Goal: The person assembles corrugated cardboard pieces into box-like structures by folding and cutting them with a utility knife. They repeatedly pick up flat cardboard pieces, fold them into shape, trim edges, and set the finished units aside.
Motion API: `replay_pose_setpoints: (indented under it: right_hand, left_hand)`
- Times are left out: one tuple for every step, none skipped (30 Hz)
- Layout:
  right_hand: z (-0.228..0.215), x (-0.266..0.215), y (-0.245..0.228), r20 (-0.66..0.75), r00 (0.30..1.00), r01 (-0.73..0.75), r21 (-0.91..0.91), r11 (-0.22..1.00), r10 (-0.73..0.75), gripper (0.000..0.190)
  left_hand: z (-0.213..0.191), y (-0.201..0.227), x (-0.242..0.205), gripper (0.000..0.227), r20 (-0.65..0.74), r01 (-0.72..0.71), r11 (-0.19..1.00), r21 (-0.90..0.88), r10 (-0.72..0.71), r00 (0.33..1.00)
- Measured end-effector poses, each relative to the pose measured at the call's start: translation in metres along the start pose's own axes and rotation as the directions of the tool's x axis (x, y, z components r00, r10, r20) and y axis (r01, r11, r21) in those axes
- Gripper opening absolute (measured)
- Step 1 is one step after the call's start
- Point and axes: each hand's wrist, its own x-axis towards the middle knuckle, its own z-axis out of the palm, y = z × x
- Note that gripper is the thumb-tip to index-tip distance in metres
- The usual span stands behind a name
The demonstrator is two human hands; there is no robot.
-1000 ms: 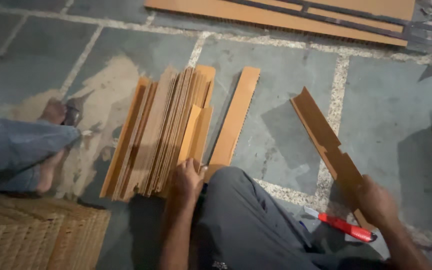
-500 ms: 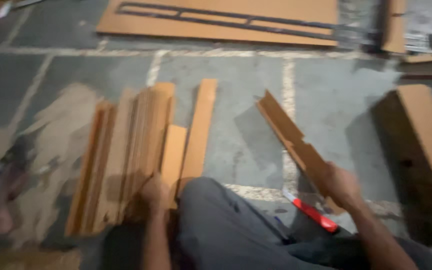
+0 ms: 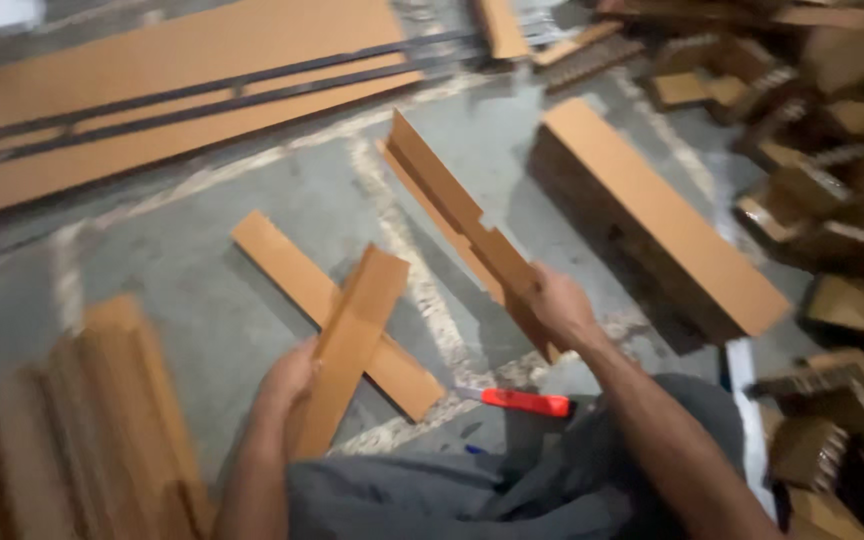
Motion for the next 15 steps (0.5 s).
replay_pose_setpoints:
  right_hand:
    - [0.000, 0.006, 0.004, -0.057, 0.998, 0.001, 0.013, 1.000, 0.000, 0.031]
    - [0.000, 0.011, 0.007, -0.114, 0.993, 0.003, 0.025, 1.000, -0.001, 0.028]
    - [0.000, 0.015, 0.008, -0.162, 0.987, 0.016, 0.034, 0.999, -0.010, 0.025]
    - [0.000, 0.018, 0.008, -0.181, 0.983, -0.024, 0.051, 0.998, 0.033, 0.026]
    - [-0.001, 0.022, 0.008, -0.194, 0.979, -0.053, 0.065, 0.996, 0.065, 0.027]
    - [-0.004, 0.022, 0.009, -0.207, 0.974, -0.082, 0.079, 0.994, 0.096, 0.029]
    - [-0.010, 0.025, 0.010, -0.223, 0.970, -0.076, 0.083, 0.994, 0.092, 0.027]
    - [-0.016, 0.027, 0.010, -0.239, 0.967, -0.069, 0.087, 0.994, 0.088, 0.025]
    - [-0.017, 0.026, 0.009, -0.244, 0.966, -0.061, 0.097, 0.993, 0.083, 0.023]
    - [-0.021, 0.025, 0.009, -0.252, 0.965, -0.055, 0.070, 0.996, 0.071, 0.024]
    - [-0.023, 0.023, 0.008, -0.248, 0.967, -0.041, 0.047, 0.998, 0.052, 0.024]
    - [-0.028, 0.020, 0.009, -0.243, 0.969, -0.027, 0.024, 0.999, 0.032, 0.024]
    - [-0.034, 0.020, 0.009, -0.223, 0.974, -0.028, 0.001, 1.000, 0.027, 0.024]
    - [-0.040, 0.020, 0.010, -0.203, 0.979, -0.027, -0.023, 0.999, 0.022, 0.024]
    - [-0.045, 0.021, 0.011, -0.188, 0.982, -0.027, -0.046, 0.999, 0.018, 0.024]
  left_hand:
    - [-0.002, 0.021, 0.003, 0.050, 0.013, -0.031, 0.999, -0.021, 0.032, 0.999]
    - [-0.003, 0.042, 0.006, 0.057, 0.027, -0.062, 0.997, -0.043, 0.063, 0.998]
    - [-0.003, 0.060, 0.004, 0.058, 0.065, -0.106, 0.994, -0.014, 0.107, 0.992]
    - [-0.001, 0.078, 0.004, 0.059, 0.104, -0.152, 0.988, 0.013, 0.150, 0.983]
    - [0.004, 0.095, 0.004, 0.061, 0.137, -0.189, 0.981, 0.031, 0.183, 0.973]
    - [0.012, 0.111, 0.001, 0.059, 0.159, -0.287, 0.955, 0.078, 0.272, 0.949]
    - [0.020, 0.129, 0.004, 0.056, 0.176, -0.388, 0.913, 0.125, 0.364, 0.915]
    - [0.026, 0.144, 0.008, 0.053, 0.197, -0.483, 0.859, 0.170, 0.451, 0.871]
    - [0.031, 0.152, 0.007, 0.048, 0.161, -0.504, 0.853, 0.137, 0.482, 0.861]
    - [0.036, 0.158, 0.007, 0.043, 0.124, -0.524, 0.845, 0.105, 0.512, 0.850]
    - [0.038, 0.157, 0.001, 0.038, 0.085, -0.532, 0.844, 0.072, 0.526, 0.846]
    - [0.034, 0.156, -0.001, 0.039, 0.093, -0.490, 0.865, 0.111, 0.482, 0.871]
    - [0.026, 0.153, -0.004, 0.040, 0.097, -0.440, 0.886, 0.148, 0.430, 0.898]
    - [0.015, 0.148, -0.009, 0.041, 0.099, -0.388, 0.903, 0.185, 0.376, 0.921]
    - [-0.005, 0.139, -0.014, 0.038, -0.010, -0.279, 0.949, 0.149, 0.284, 0.959]
